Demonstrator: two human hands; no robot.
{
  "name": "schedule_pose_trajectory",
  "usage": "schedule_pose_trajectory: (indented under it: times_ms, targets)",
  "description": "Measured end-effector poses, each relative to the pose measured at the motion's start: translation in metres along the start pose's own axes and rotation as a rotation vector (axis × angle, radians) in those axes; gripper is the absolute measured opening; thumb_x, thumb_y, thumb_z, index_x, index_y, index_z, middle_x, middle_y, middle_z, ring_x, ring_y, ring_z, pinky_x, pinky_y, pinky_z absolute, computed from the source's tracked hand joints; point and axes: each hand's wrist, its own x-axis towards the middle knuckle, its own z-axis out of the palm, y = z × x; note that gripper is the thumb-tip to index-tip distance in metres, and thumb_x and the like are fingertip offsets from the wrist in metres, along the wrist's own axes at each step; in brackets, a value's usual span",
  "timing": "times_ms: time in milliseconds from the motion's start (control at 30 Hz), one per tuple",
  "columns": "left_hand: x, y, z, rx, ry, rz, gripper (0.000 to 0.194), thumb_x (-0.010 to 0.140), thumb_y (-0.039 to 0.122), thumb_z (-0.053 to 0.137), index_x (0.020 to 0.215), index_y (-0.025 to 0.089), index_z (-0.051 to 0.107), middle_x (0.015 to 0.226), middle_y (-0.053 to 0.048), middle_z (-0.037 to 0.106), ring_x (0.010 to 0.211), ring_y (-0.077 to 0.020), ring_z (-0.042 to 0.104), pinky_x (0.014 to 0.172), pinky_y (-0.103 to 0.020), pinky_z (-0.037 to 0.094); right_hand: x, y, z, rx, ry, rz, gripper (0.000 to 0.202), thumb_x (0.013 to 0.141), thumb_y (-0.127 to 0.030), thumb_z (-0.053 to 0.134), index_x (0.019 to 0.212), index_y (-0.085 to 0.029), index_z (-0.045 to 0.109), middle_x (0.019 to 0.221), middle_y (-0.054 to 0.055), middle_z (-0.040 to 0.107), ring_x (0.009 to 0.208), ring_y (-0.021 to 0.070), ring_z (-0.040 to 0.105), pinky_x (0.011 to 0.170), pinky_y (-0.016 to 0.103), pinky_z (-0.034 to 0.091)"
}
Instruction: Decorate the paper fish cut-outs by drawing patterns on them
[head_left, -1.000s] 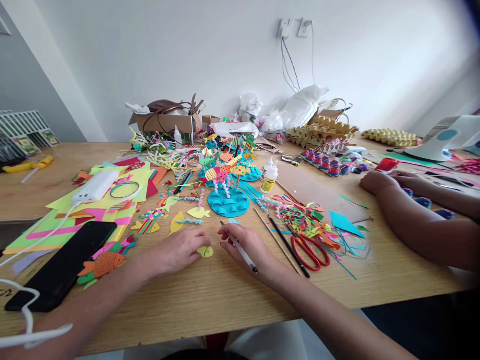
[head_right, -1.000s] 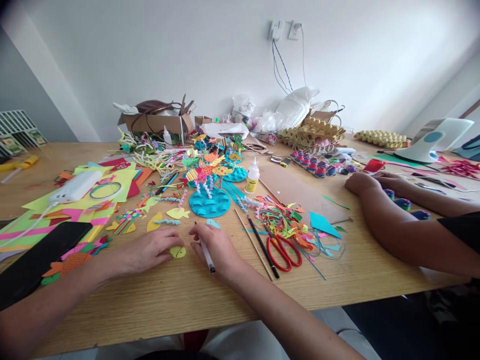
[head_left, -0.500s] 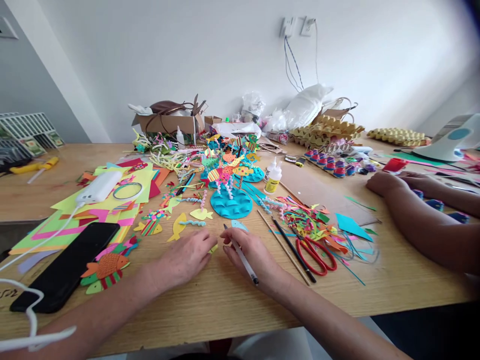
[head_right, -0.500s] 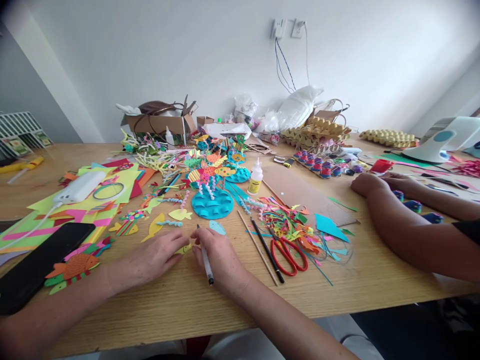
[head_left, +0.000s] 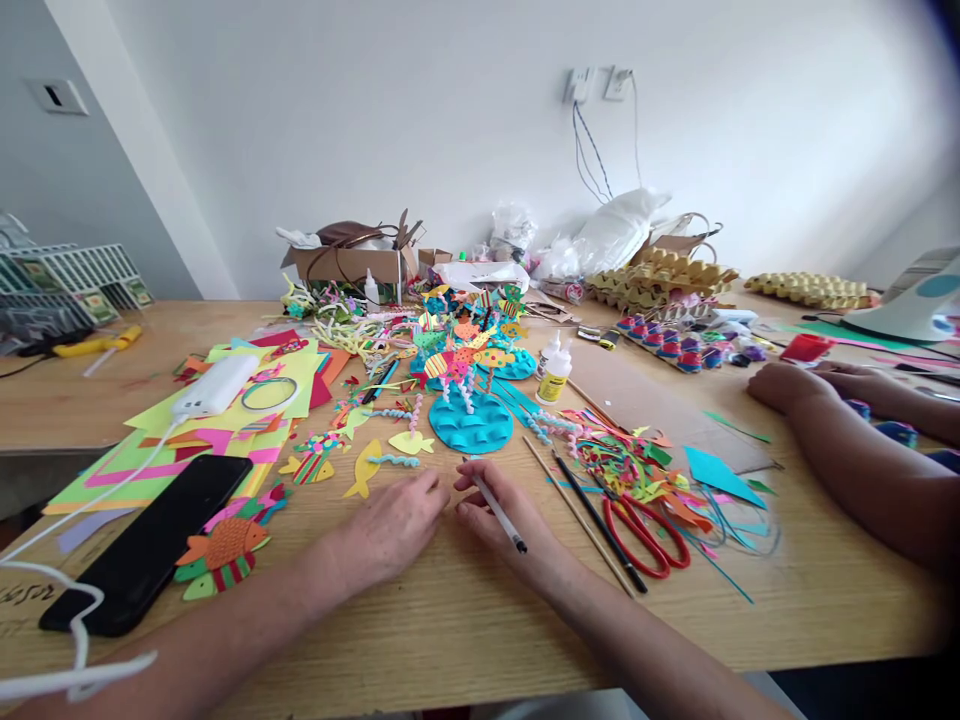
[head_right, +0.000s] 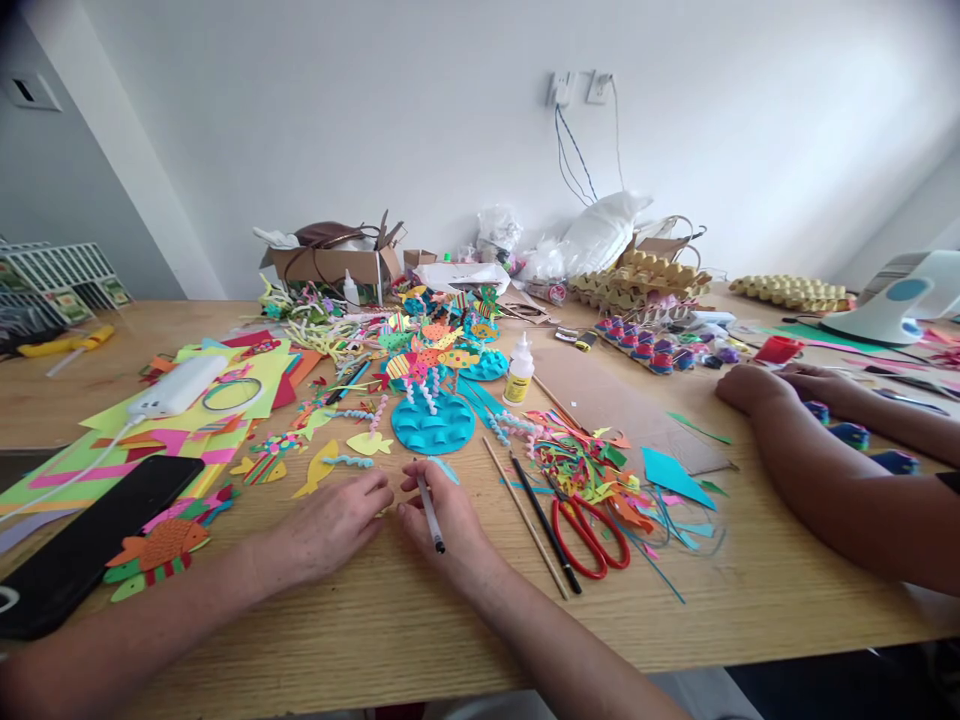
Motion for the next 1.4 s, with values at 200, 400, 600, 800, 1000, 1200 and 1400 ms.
schedule_pose_trajectory:
  times_ms: [200, 400, 600, 800, 1000, 1200, 1400]
  targets:
    - [-0.003, -0.026, -0.005, -0.043, -0.005, 0.127, 0.037, 0.085, -0.002, 0.033, 0.103, 0.016, 0.06, 0.104, -0.008, 0.063, 0.101, -0.0203, 0.058, 0.087, -0.034, 0.046, 0.0, -0.004, -0.011, -0.083, 0.06, -0.025, 0.026, 0.075, -0.012, 0.049, 0.099, -0.017, 0.057, 0.089, 0.005, 0.062, 0.077, 0.0157, 0.059, 0.074, 0.03, 0.047]
    - [-0.026, -0.046, 0.005, -0.067, -0.04, 0.225, 0.051, 0.087, 0.001, 0.031, 0.13, 0.024, 0.046, 0.136, -0.006, 0.05, 0.128, -0.0189, 0.041, 0.102, -0.038, 0.037, -0.005, -0.007, -0.037, -0.083, -0.084, 0.016, 0.028, 0.084, -0.019, 0.045, 0.101, -0.018, 0.067, 0.094, 0.008, 0.067, 0.075, 0.0154, 0.062, 0.062, 0.026, 0.046]
    - [-0.047, -0.047, 0.017, 0.047, 0.047, 0.251, 0.049, 0.086, 0.003, 0.032, 0.126, 0.023, 0.051, 0.134, -0.007, 0.052, 0.123, -0.0219, 0.047, 0.099, -0.037, 0.041, -0.001, 0.003, -0.069, -0.12, -0.231, -0.055, 0.043, 0.082, -0.016, 0.042, 0.123, -0.02, 0.058, 0.104, 0.009, 0.065, 0.077, 0.0141, 0.064, 0.065, 0.028, 0.049]
    - [-0.054, -0.032, 0.029, 0.103, 0.123, 0.134, 0.038, 0.085, 0.016, 0.048, 0.123, 0.023, 0.054, 0.122, -0.008, 0.06, 0.111, -0.0256, 0.055, 0.094, -0.041, 0.044, 0.005, -0.002, -0.096, -0.016, -0.272, 0.087, 0.061, 0.066, -0.005, 0.041, 0.124, -0.019, 0.056, 0.108, 0.007, 0.063, 0.084, 0.0141, 0.064, 0.069, 0.026, 0.051]
    - [-0.045, -0.005, 0.025, 0.1, 0.005, -0.04, 0.044, 0.079, 0.02, 0.06, 0.123, 0.021, 0.056, 0.115, -0.011, 0.062, 0.104, -0.0292, 0.058, 0.091, -0.045, 0.047, 0.005, -0.002, -0.089, -0.371, -0.166, 0.193, 0.048, 0.079, -0.008, 0.038, 0.124, -0.011, 0.056, 0.084, 0.008, 0.067, 0.07, 0.0146, 0.062, 0.064, 0.027, 0.05]
    - [-0.036, -0.009, 0.024, 0.052, 0.05, -0.004, 0.038, 0.082, 0.015, 0.049, 0.119, 0.021, 0.057, 0.104, -0.008, 0.066, 0.095, -0.0249, 0.061, 0.085, -0.041, 0.051, 0.003, -0.008, -0.07, -0.928, -0.084, 0.062, 0.034, 0.08, -0.003, 0.046, 0.104, -0.013, 0.066, 0.108, 0.014, 0.062, 0.101, 0.0207, 0.059, 0.085, 0.029, 0.044]
    - [-0.055, -0.033, 0.025, -0.006, 0.178, 0.25, 0.046, 0.088, 0.009, 0.032, 0.124, 0.028, 0.053, 0.131, -0.001, 0.056, 0.117, -0.0175, 0.053, 0.098, -0.03, 0.044, 0.005, -0.012, -0.066, -1.179, -0.124, 0.176, 0.028, 0.084, -0.006, 0.04, 0.097, -0.013, 0.064, 0.105, 0.013, 0.06, 0.079, 0.0206, 0.064, 0.061, 0.027, 0.043]
